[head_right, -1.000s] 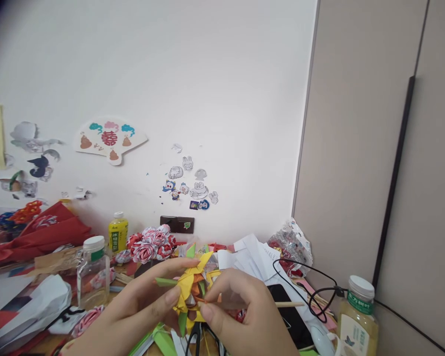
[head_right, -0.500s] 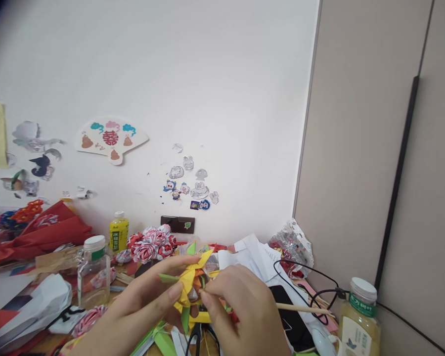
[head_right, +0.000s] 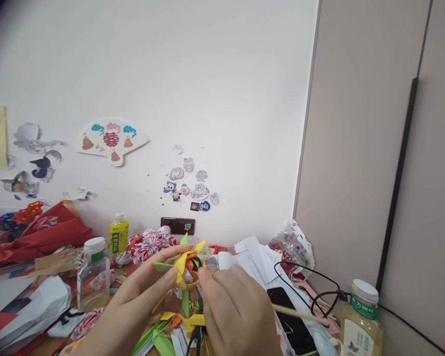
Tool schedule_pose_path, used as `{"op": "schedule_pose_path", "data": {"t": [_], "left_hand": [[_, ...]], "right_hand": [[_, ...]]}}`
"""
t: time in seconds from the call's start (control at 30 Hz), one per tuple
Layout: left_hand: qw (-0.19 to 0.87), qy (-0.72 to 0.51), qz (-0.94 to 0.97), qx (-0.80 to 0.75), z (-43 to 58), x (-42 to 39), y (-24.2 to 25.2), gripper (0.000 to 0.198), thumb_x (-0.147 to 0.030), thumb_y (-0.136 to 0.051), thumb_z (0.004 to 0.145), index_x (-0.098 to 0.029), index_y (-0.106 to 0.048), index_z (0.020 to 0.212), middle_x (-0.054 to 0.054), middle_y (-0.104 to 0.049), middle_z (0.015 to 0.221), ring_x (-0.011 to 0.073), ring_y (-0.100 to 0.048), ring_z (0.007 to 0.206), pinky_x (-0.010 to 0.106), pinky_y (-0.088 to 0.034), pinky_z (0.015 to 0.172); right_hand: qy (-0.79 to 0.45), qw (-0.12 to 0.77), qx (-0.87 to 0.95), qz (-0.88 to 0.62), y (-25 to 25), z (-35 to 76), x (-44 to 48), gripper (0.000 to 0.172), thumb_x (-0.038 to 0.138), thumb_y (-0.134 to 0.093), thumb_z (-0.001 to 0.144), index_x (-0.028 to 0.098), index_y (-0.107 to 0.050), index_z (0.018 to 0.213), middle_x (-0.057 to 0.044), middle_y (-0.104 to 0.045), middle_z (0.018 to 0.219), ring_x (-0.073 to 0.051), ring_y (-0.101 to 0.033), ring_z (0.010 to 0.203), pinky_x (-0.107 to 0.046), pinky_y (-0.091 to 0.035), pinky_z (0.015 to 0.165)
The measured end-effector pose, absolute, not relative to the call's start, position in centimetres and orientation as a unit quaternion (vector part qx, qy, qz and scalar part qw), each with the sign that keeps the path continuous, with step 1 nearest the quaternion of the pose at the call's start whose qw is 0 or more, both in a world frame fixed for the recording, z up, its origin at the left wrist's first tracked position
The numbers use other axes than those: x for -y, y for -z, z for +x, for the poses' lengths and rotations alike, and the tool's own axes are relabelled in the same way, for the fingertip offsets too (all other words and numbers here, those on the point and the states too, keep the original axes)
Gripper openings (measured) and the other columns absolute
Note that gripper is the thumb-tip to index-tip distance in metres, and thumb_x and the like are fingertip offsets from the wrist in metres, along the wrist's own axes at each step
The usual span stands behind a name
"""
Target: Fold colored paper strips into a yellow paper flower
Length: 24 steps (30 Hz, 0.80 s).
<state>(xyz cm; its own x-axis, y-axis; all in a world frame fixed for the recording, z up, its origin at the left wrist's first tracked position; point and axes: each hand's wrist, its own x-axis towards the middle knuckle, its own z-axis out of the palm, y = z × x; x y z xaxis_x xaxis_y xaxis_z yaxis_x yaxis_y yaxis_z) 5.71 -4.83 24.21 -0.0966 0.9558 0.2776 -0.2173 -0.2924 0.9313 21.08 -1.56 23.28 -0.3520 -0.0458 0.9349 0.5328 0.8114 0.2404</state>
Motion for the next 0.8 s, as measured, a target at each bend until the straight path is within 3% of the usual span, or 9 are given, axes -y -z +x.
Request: {"op": "schedule_pose_path", "data": {"t": [0.2, 0.47, 0.8], "left_hand": [[0.455, -0.644, 0.479, -0.386, 5.6, 5.1, -24.3, 0.038, -0.041, -0.063, 0.075, -0.025, -0.061, 0.11, 0.005, -0.065, 0.099, 0.022, -0.063, 0.086, 0.026, -0.055, 0.063], [0.481, -0.597, 0.515, -0.383, 5.6, 5.2, -24.1, 0.036, -0.039, -0.066, 0.073, -0.025, -0.064, 0.106, 0.004, -0.066, 0.101, 0.0162, -0.063, 0.073, 0.022, -0.053, 0.058], [0.471, -0.587, 0.53, -0.391, 5.6, 5.3, -24.3, 0.038, -0.041, -0.065, 0.075, -0.028, -0.063, 0.11, 0.003, -0.066, 0.102, 0.0169, -0.063, 0.076, 0.022, -0.054, 0.059]], "right_hand": [[0.259, 0.531, 0.79, -0.161, -22.9, 20.9, 1.4, 0.022, 0.014, -0.042, 0.09, 0.011, -0.059, 0.103, -0.004, -0.063, 0.062, -0.015, -0.058, 0.053, -0.024, -0.045, 0.048], [0.08, 0.543, 0.803, -0.234, -22.9, 21.5, 1.6, 0.016, 0.028, -0.046, 0.09, 0.021, -0.056, 0.079, 0.003, -0.063, 0.061, -0.011, -0.059, 0.051, -0.018, -0.045, 0.05], [0.166, 0.513, 0.819, -0.198, -22.8, 22.3, 1.2, 0.024, 0.022, -0.036, 0.094, 0.02, -0.058, 0.086, -0.001, -0.066, 0.069, -0.013, -0.062, 0.059, -0.021, -0.046, 0.054]]}}
